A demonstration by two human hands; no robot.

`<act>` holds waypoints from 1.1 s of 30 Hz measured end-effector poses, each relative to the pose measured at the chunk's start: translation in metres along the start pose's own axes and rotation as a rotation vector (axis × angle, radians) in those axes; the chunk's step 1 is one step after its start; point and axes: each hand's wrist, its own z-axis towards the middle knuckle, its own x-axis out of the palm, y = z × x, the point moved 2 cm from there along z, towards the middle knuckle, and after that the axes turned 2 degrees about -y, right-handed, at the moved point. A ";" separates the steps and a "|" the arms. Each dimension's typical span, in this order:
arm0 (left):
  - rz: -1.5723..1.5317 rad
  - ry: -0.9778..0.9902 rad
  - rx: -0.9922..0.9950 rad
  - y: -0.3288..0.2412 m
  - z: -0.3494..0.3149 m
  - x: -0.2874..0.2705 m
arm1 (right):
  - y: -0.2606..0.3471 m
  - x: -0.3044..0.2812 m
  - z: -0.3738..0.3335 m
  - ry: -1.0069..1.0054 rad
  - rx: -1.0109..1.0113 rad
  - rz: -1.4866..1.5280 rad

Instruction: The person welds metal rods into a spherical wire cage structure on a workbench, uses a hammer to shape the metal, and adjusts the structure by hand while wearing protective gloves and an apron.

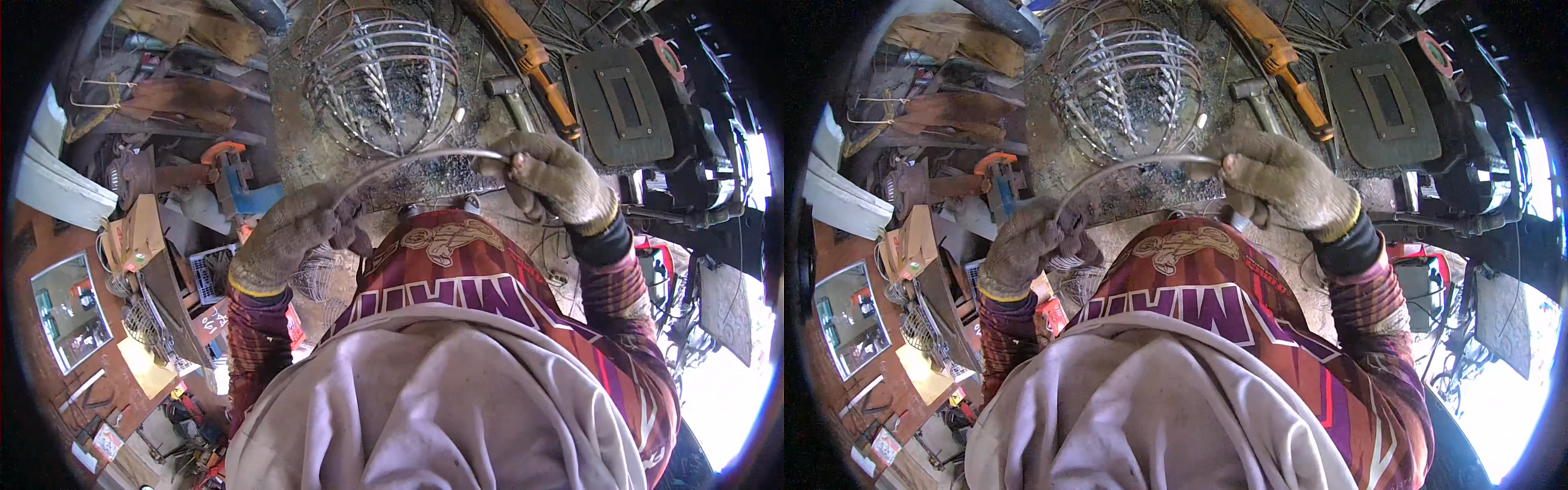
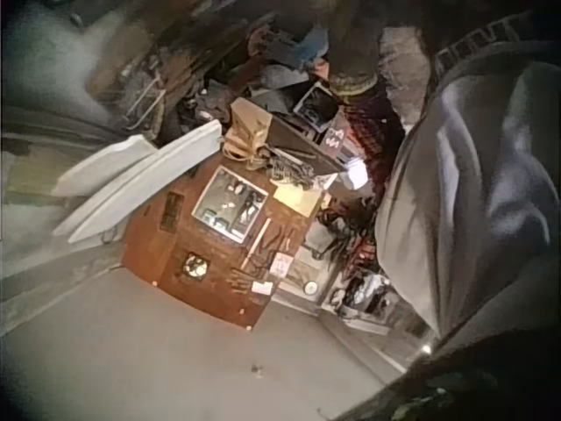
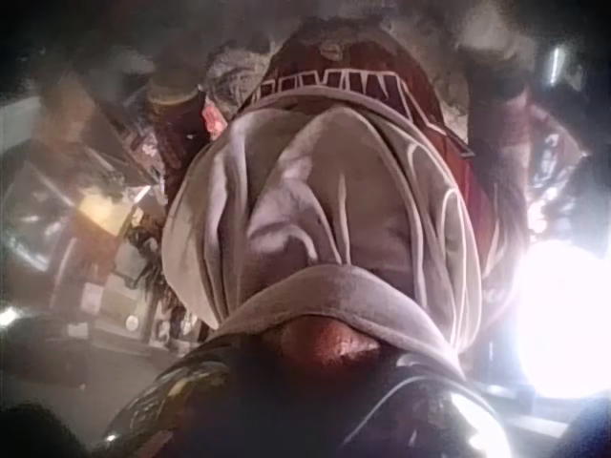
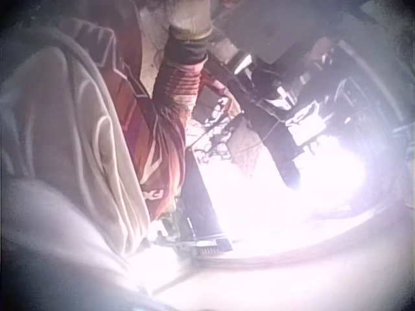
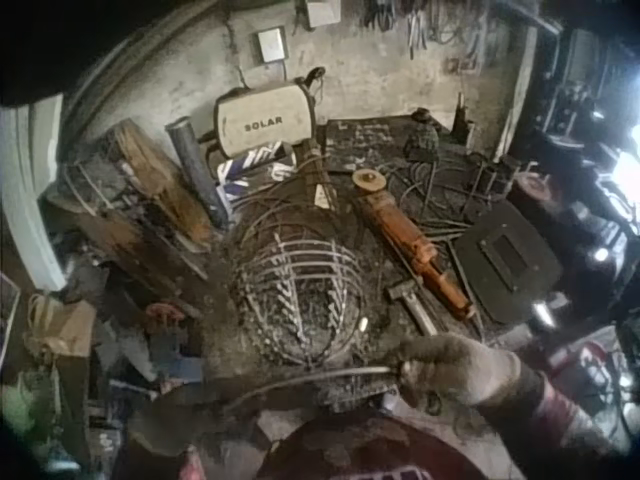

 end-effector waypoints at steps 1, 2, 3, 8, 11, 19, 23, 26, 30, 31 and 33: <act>0.000 0.001 0.004 -0.007 -0.003 0.002 | 0.004 0.001 -0.004 0.031 -0.002 -0.012; 0.027 0.001 -0.018 -0.016 -0.007 0.005 | 0.009 0.006 -0.008 0.000 0.025 -0.017; 0.062 -0.008 0.005 -0.016 -0.012 0.004 | 0.011 0.008 -0.012 -0.001 0.023 -0.020; 0.067 0.048 -0.029 -0.037 -0.041 0.010 | 0.032 0.017 -0.031 0.251 -0.025 -0.030; 0.103 0.123 -0.114 -0.050 -0.055 0.018 | 0.053 0.020 -0.040 0.390 -0.020 -0.084; 0.653 0.544 0.160 -0.088 -0.055 0.017 | 0.059 0.031 -0.055 0.459 -0.050 -0.025; 0.263 0.035 0.051 -0.050 -0.033 0.004 | 0.046 0.010 -0.029 0.044 -0.097 -0.287; 0.755 -0.333 0.326 -0.033 0.015 -0.009 | 0.020 0.002 0.012 -0.271 -0.164 -0.303; 0.828 -0.622 0.366 -0.002 0.061 -0.031 | -0.033 -0.011 0.073 -0.488 -0.286 -0.363; 0.826 -0.628 0.365 0.008 0.069 -0.038 | -0.042 -0.013 0.085 -0.535 -0.294 -0.330; 0.994 -0.755 0.454 0.025 0.082 -0.053 | -0.046 -0.013 0.098 -0.590 -0.297 -0.302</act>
